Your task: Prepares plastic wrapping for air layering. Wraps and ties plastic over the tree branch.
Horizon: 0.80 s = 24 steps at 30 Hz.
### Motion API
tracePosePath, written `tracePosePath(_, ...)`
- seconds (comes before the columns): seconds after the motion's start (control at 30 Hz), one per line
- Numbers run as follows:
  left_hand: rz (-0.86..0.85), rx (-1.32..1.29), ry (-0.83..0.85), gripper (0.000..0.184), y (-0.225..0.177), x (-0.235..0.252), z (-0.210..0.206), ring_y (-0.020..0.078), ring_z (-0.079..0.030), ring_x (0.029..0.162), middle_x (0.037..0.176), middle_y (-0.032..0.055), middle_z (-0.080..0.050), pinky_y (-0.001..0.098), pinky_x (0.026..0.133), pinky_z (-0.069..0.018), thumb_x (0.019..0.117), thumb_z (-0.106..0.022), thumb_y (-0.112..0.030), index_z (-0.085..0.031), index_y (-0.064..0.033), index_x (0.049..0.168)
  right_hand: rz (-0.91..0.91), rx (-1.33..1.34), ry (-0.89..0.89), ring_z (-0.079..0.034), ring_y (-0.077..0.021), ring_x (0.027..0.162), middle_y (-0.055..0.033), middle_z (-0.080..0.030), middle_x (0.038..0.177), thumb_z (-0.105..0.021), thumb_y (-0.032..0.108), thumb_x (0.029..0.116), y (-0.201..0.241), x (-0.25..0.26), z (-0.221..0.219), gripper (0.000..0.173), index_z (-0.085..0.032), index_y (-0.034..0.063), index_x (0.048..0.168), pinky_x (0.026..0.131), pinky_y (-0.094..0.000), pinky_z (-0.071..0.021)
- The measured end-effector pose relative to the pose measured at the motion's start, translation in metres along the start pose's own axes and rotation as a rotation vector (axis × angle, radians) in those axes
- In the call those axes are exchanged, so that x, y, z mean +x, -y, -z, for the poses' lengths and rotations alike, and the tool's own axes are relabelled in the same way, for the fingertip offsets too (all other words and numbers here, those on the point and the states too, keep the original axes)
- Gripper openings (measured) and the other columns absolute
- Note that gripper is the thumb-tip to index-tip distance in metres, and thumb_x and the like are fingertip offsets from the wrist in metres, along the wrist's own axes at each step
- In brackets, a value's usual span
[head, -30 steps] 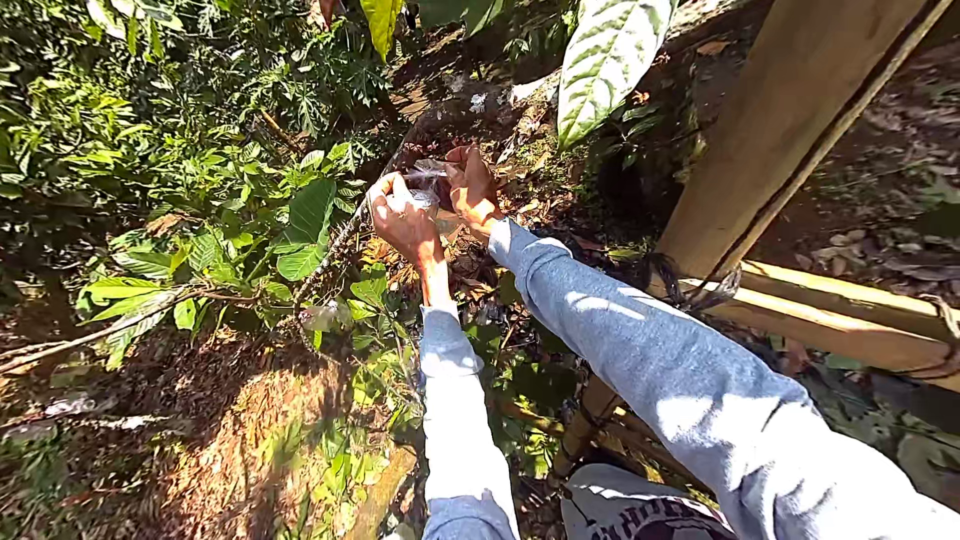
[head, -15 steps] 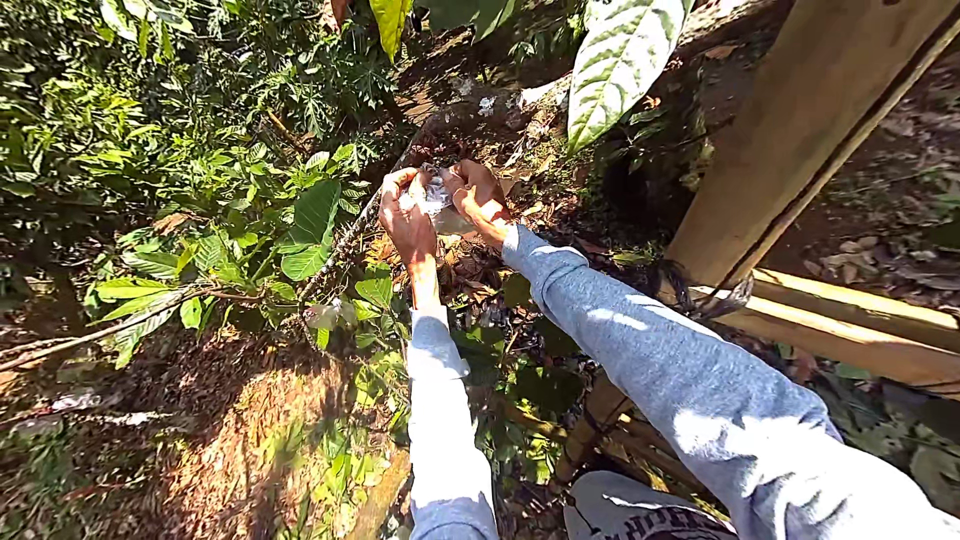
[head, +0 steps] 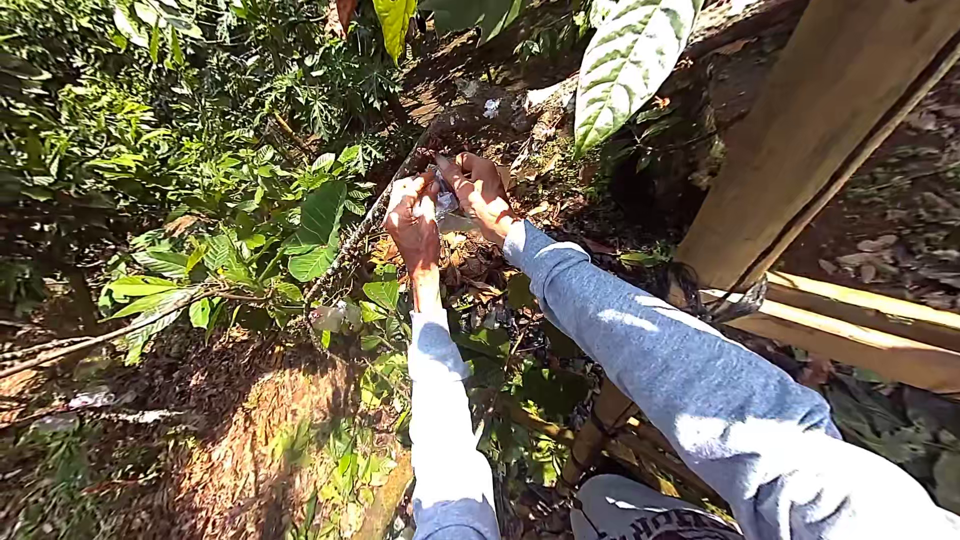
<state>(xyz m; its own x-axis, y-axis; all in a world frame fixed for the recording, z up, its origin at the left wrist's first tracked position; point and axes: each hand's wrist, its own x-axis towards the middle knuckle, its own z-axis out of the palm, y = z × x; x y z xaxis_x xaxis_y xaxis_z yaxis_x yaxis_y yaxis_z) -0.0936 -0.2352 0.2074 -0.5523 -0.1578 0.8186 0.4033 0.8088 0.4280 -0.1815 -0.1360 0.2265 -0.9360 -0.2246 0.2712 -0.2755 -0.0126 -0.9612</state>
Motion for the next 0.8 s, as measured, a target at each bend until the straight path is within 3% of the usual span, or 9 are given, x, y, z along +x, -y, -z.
tracePosePath(0.07,-0.027,0.041,0.017,0.028,-0.007,-0.001,0.002,0.0187,-0.064,0.119,0.131,0.0069,-0.067,0.0347,0.101,-0.0524,0.1008,-0.064,-0.011,-0.07,-0.0099,0.129,0.007,0.008,0.0,-0.067,-0.0246,0.088,-0.0151,-0.068,0.096,-0.059,0.041,0.1039,-0.003,0.002,-0.003,0.041,-0.068,0.0013,0.106,0.084,-0.0476,-0.0549)
tracePosePath(0.17,-0.007,0.073,0.015,0.026,-0.002,0.003,0.001,0.0206,-0.065,0.114,0.126,0.0092,-0.068,0.0363,0.097,-0.0542,0.1017,-0.061,-0.01,-0.068,-0.0076,0.126,0.042,0.092,0.015,-0.065,-0.0178,0.073,-0.0115,-0.067,0.09,-0.062,0.039,0.1027,-0.007,0.001,-0.005,0.039,-0.066,0.0008,0.106,0.071,-0.038,-0.0569)
tracePosePath(0.27,0.095,0.027,0.049,0.031,-0.003,-0.002,0.005,0.0188,-0.063,0.119,0.132,0.006,-0.066,0.037,0.099,-0.0533,0.1052,-0.052,-0.011,-0.062,-0.0119,0.134,0.1,0.215,0.082,-0.069,-0.0175,0.085,-0.0118,-0.07,0.102,-0.074,0.026,0.0947,-0.014,-0.004,-0.002,0.038,-0.062,0.002,0.121,0.079,-0.0376,-0.0603)
tracePosePath(0.33,0.101,-0.082,0.043,0.03,0.002,-0.002,0.005,0.0155,-0.065,0.114,0.128,0.0047,-0.068,0.0336,0.096,-0.055,0.105,-0.053,-0.011,-0.065,-0.0119,0.132,0.129,0.265,0.082,-0.071,-0.018,0.085,-0.0128,-0.07,0.104,-0.076,0.017,0.0926,-0.018,-0.008,0.0,0.034,-0.063,0.0013,0.12,0.079,-0.0369,-0.0624)
tracePosePath(0.47,0.089,-0.222,-0.02,0.023,0.011,0.008,0.002,0.01,-0.069,0.098,0.112,0.0051,-0.072,0.0273,0.087,-0.0578,0.1016,-0.063,-0.012,-0.069,-0.008,0.123,0.079,0.225,0.035,-0.071,-0.0187,0.081,-0.0119,-0.072,0.1,-0.073,0.015,0.0942,-0.022,-0.007,0.0,0.027,-0.067,0.0024,0.117,0.077,-0.0382,-0.0618)
tracePosePath(0.6,0.169,-0.251,-0.073,0.019,0.013,0.011,-0.005,0.0097,-0.069,0.092,0.105,0.0043,-0.073,0.0274,0.082,-0.0585,0.1,-0.065,-0.013,-0.071,-0.0082,0.118,-0.011,0.095,0.036,-0.069,-0.0251,0.097,-0.0166,-0.069,0.111,-0.065,0.009,0.0972,-0.029,-0.007,0.0,0.025,-0.064,0.0013,0.121,0.087,-0.0453,-0.058)
tracePosePath(0.63,0.189,-0.256,-0.106,0.017,0.016,0.015,-0.009,0.0106,-0.072,0.093,0.105,0.0044,-0.076,0.0291,0.083,-0.0605,0.0984,-0.068,-0.012,-0.074,-0.008,0.114,0.004,0.074,-0.01,-0.069,-0.0252,0.099,-0.0163,-0.069,0.113,-0.065,0.01,0.0976,-0.026,-0.01,0.0,0.027,-0.064,0.0021,0.123,0.089,-0.045,-0.0574)
tracePosePath(0.73,0.171,-0.191,-0.025,0.023,0.005,0.009,-0.002,0.0118,-0.069,0.105,0.118,0.0026,-0.073,0.0309,0.091,-0.0582,0.1033,-0.061,-0.016,-0.07,-0.0132,0.124,0.187,0.069,-0.115,-0.068,-0.0186,0.096,-0.0106,-0.067,0.115,-0.065,0.02,0.0995,-0.012,-0.016,-0.001,0.029,-0.066,0.0097,0.126,0.085,-0.0376,-0.0579)
tracePosePath(0.8,0.148,-0.164,0.018,0.026,-0.005,0.006,0.002,0.014,-0.066,0.108,0.123,0.0045,-0.069,0.0317,0.09,-0.0567,0.1047,-0.058,-0.014,-0.066,-0.0126,0.129,0.254,0.101,-0.09,-0.064,-0.0184,0.103,-0.011,-0.064,0.12,-0.069,0.019,0.097,-0.004,-0.018,-0.003,0.026,-0.072,0.0122,0.122,0.088,-0.0349,-0.0559)
